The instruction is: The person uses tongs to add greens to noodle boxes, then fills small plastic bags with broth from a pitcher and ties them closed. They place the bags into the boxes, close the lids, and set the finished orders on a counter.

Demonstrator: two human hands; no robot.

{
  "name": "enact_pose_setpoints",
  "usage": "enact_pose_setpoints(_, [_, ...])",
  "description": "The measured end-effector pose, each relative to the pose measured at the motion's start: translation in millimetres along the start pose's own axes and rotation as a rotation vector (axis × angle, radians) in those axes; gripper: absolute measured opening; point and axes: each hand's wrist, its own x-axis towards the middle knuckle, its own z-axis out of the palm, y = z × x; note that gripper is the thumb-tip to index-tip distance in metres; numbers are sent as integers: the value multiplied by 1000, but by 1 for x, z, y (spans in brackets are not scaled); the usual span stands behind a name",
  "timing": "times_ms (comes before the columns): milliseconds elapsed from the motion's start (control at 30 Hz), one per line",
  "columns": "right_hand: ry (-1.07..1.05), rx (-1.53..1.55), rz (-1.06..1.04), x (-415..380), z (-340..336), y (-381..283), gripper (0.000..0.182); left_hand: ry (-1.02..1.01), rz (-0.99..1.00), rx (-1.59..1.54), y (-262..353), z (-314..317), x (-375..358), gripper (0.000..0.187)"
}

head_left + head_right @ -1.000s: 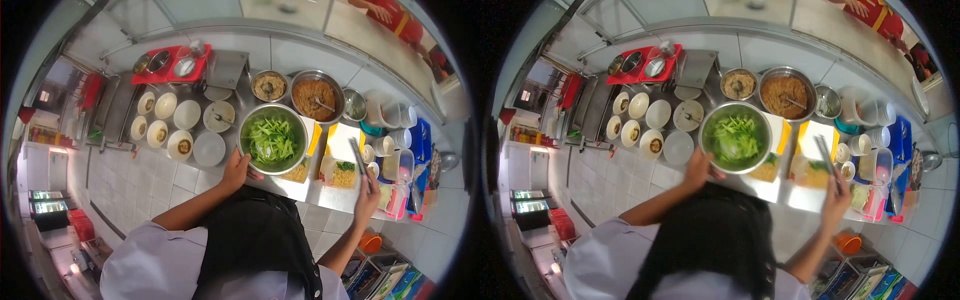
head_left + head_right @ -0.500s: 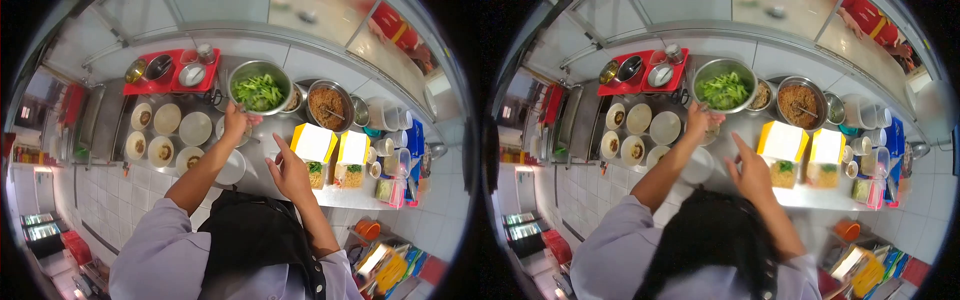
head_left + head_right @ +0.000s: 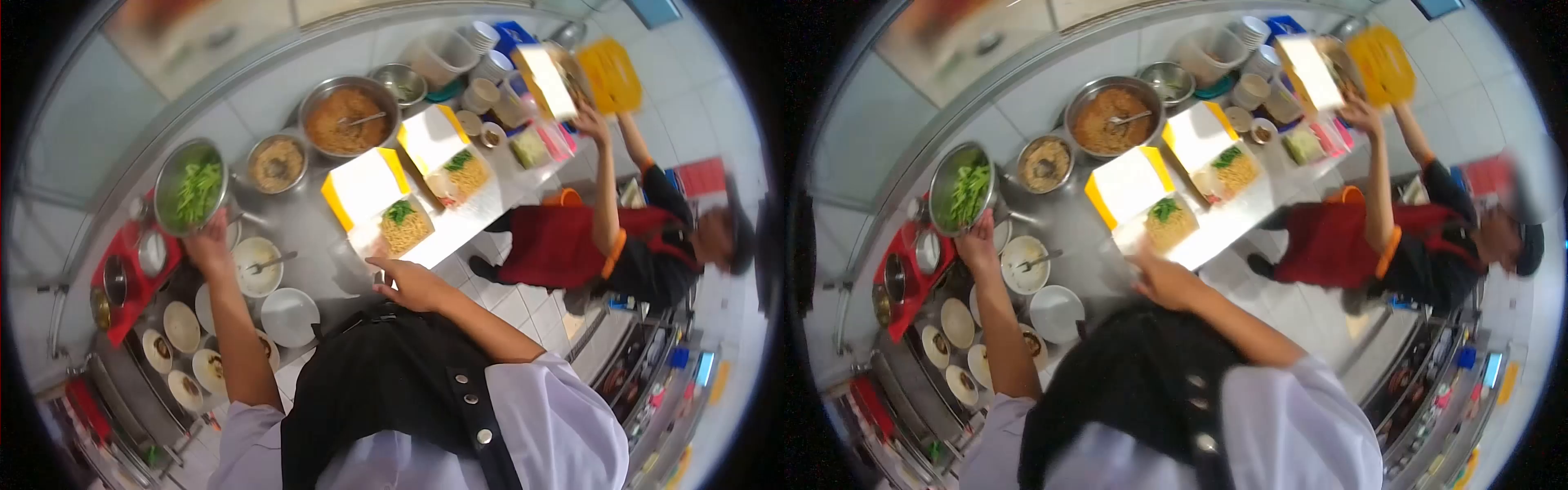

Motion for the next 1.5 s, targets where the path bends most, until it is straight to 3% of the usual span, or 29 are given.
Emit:
enact_pose_setpoints(67, [8,-28,20,-8,1,13,61,83,-151,-26,9,6,-4,56])
enact_pose_setpoints(233, [-83,-51,65,-23,-6,17,61,89,-192,-92,4,13,-30,64])
enact_pose_setpoints(300, [-135,2,188,-26,-8,23,60,36,-192,-155,-8,-6,-39,64])
enact_pose_setpoints(333, [-117,29,178,-28,-8,28,53,132,-222,-212,-7,1,-50,62])
enact_pose_setpoints(400, [-129,57,133,-30,-8,36,46,293,-67,-130,-10,11,-81,50])
enact_pose_setpoints(500, [-130,40,189,-30,-8,39,33,336,-3,-42,-16,11,-105,37])
enact_pose_setpoints(633, [-176,-86,248,-31,-20,49,50,182,-92,-31,-24,22,-149,34])
enact_pose_setpoints(700, [-151,-16,305,-30,-26,59,47,101,-136,-59,-29,30,-175,34])
enact_pose_setpoints(767, [41,49,233,-33,-30,73,39,36,-188,-73,-47,41,-198,34])
enact_pose_setpoints(833, [28,-63,274,-32,-49,80,33,29,-293,200,-69,51,-221,35])
enact_pose_setpoints(933, [-37,-288,338,-32,-78,92,32,-127,-252,360,-96,61,-239,30])
enact_pose_setpoints(1000, [147,-294,320,-29,-86,118,30,-221,-299,512,-103,73,-241,25])
enact_pose_setpoints(1033, [136,-299,313,-28,-91,123,30,-207,-300,508,-109,74,-235,25])
enact_pose_setpoints(1100, [343,-105,173,-22,-102,132,32,-201,-238,784,-129,67,-216,26])
enact_pose_setpoints(1167, [269,-123,231,-13,-122,138,31,-122,-140,776,-163,49,-185,27])
enact_pose_setpoints(1233, [69,-376,353,-3,-146,137,29,-49,-38,770,-199,28,-171,32])
enact_pose_setpoints(1300, [66,-396,438,8,-162,152,30,-51,144,987,-226,16,-163,45])
enact_pose_setpoints(1333, [203,-313,409,12,-168,164,34,-48,154,993,-229,13,-161,45])
enact_pose_setpoints(1367, [331,-227,382,13,-173,176,37,-76,51,1051,-231,5,-167,52])
enact_pose_setpoints(1400, [318,-221,372,16,-178,181,37,-96,-57,1106,-232,3,-173,60])
enact_pose_setpoints(1500, [389,-282,85,29,-178,185,53,-29,-196,1320,-188,42,-199,68])
